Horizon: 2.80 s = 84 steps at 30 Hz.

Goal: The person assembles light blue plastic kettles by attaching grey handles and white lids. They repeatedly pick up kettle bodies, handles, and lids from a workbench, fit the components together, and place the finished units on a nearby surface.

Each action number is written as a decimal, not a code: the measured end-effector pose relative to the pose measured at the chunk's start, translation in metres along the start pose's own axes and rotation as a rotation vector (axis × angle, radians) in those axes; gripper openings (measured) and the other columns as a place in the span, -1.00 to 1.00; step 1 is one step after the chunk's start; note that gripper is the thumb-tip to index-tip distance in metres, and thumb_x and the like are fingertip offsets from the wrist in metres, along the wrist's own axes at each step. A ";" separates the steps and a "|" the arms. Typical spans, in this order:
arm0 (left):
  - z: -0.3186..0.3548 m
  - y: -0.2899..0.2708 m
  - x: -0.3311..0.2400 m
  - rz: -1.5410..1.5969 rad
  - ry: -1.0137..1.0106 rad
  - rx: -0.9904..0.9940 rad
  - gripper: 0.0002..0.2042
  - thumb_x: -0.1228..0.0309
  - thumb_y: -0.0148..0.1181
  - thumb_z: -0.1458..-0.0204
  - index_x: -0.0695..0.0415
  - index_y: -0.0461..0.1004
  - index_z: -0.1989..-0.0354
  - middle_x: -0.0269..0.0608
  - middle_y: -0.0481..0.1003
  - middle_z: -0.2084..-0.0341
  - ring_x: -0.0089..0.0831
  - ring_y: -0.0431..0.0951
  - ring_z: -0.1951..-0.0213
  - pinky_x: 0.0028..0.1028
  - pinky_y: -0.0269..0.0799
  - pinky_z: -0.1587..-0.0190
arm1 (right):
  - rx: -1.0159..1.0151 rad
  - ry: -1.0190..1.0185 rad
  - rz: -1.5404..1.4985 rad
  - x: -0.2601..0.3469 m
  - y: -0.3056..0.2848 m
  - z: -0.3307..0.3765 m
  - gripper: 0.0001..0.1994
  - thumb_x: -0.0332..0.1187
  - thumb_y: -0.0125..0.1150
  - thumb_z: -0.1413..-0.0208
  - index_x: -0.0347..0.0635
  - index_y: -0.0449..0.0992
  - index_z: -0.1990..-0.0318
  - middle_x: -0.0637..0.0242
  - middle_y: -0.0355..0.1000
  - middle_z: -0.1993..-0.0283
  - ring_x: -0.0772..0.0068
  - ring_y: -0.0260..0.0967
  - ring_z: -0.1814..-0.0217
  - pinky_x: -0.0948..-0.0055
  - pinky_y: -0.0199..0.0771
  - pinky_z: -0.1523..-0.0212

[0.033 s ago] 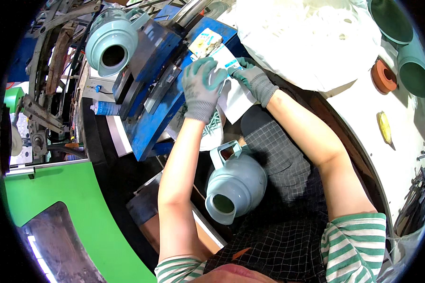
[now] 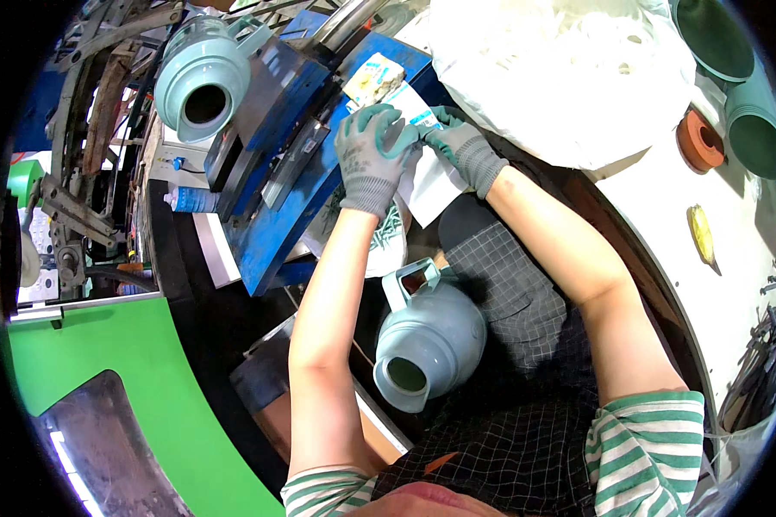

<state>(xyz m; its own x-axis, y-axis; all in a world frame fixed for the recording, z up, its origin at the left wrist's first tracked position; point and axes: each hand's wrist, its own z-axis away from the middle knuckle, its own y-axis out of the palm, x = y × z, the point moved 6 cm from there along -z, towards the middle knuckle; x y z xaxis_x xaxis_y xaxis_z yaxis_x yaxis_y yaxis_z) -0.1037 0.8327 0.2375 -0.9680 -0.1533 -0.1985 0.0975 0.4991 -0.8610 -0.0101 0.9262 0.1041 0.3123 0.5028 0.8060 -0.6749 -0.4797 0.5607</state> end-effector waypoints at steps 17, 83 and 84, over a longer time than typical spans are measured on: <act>0.178 -0.075 0.004 0.788 -0.714 -0.242 -0.97 0.56 0.37 -0.16 0.24 0.64 0.27 -0.16 0.62 0.25 -0.45 0.59 0.26 -0.44 0.53 0.20 | -0.002 -0.547 0.959 0.100 -0.025 0.215 -0.17 -0.33 0.53 -0.02 -0.29 0.28 -0.46 -0.04 0.30 -0.44 0.03 0.24 -0.50 0.12 0.28 -0.48; 0.020 -0.204 -0.001 0.002 -0.119 -0.385 -0.49 0.19 0.14 -0.34 0.23 0.34 -0.35 0.17 0.43 -0.26 0.13 0.53 -0.19 -0.12 0.46 -0.22 | -0.181 -0.056 0.102 0.155 -0.080 0.366 0.21 -0.34 0.19 0.47 -0.12 -0.01 -0.62 0.00 0.14 -0.55 -0.01 0.25 -0.52 0.01 0.48 -0.43; -0.002 -0.200 0.011 -0.115 -0.140 -0.333 -0.37 0.06 0.16 -0.30 0.21 0.26 -0.40 0.18 0.37 -0.33 0.14 0.53 -0.19 -0.09 0.46 -0.23 | -0.177 -0.184 0.206 0.169 -0.080 0.357 0.12 -0.26 0.23 0.28 -0.11 -0.01 -0.63 0.02 0.13 -0.57 -0.02 0.25 -0.53 0.04 0.48 -0.42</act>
<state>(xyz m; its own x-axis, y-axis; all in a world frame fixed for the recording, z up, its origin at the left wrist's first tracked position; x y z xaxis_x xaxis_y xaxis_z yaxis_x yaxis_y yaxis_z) -0.1346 0.7325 0.4084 -0.9250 -0.3282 -0.1915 -0.1128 0.7183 -0.6865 0.3349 0.7924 0.2630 0.2613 0.2621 0.9290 -0.8372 -0.4174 0.3533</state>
